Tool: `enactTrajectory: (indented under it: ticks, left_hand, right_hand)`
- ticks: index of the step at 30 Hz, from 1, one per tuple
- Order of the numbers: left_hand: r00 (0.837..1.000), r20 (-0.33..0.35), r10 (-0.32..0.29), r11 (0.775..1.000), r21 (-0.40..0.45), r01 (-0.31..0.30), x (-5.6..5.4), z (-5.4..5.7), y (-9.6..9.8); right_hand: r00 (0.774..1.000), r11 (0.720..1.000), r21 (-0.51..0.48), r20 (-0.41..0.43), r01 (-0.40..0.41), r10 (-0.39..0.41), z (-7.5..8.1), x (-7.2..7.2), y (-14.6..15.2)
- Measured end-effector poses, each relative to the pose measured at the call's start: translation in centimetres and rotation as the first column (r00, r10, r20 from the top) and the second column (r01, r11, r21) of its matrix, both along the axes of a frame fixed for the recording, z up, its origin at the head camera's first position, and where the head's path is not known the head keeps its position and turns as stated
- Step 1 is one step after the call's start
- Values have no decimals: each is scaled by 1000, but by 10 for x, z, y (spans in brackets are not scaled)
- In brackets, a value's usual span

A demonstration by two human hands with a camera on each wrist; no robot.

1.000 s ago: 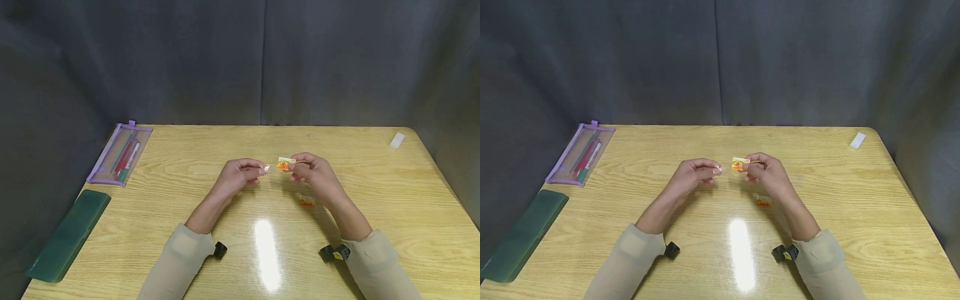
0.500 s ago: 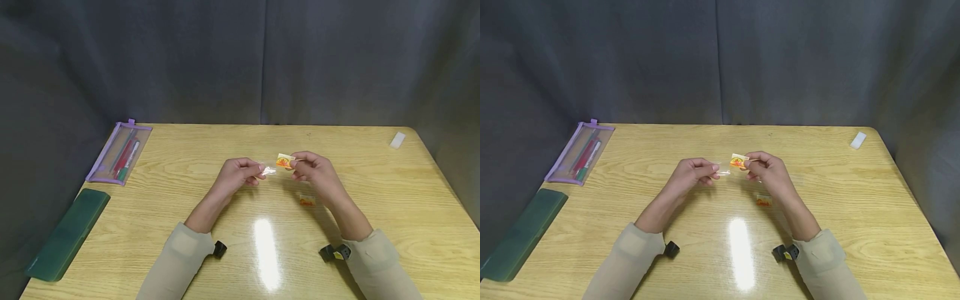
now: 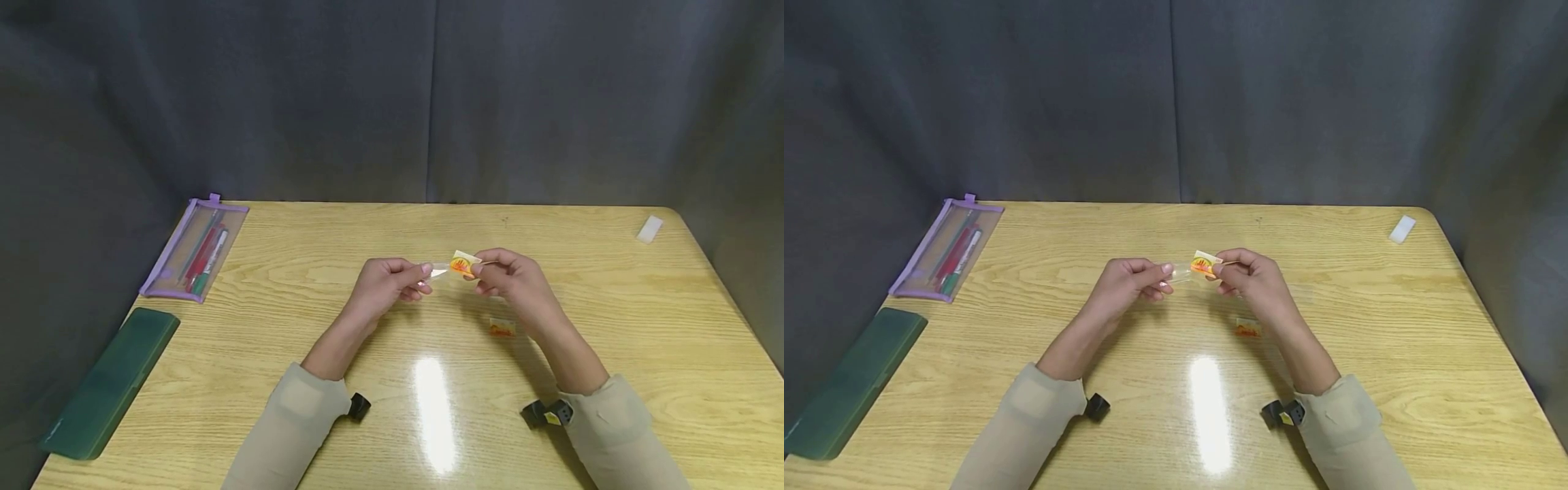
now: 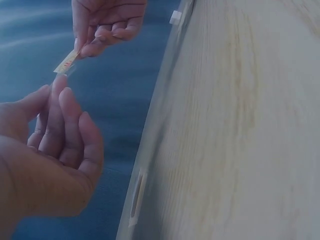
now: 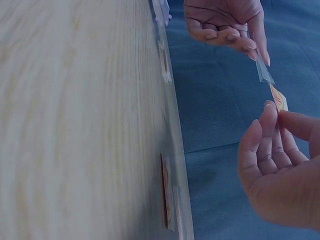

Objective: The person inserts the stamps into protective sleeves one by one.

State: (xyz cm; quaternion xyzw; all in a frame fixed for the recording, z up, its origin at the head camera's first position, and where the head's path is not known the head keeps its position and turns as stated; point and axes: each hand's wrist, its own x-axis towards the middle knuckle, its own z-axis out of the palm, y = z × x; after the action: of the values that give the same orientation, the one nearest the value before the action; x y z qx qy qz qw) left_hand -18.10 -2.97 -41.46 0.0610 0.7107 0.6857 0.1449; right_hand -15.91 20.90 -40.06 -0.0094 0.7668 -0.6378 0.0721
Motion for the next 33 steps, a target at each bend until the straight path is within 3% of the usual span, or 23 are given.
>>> enactTrajectory:
  ticks: [9, 33]
  left_hand:
    - [993, -107, 52, 999, 14, -51, 2, 0, 1]
    - [990, -115, 80, 996, 36, -76, 2, -2, 4]
  right_hand:
    - [1000, 1000, -1, 1, -10, 10, 1, 0, 0]
    - [1000, 999, 35, 16, -23, 22, 1, 1, -2]
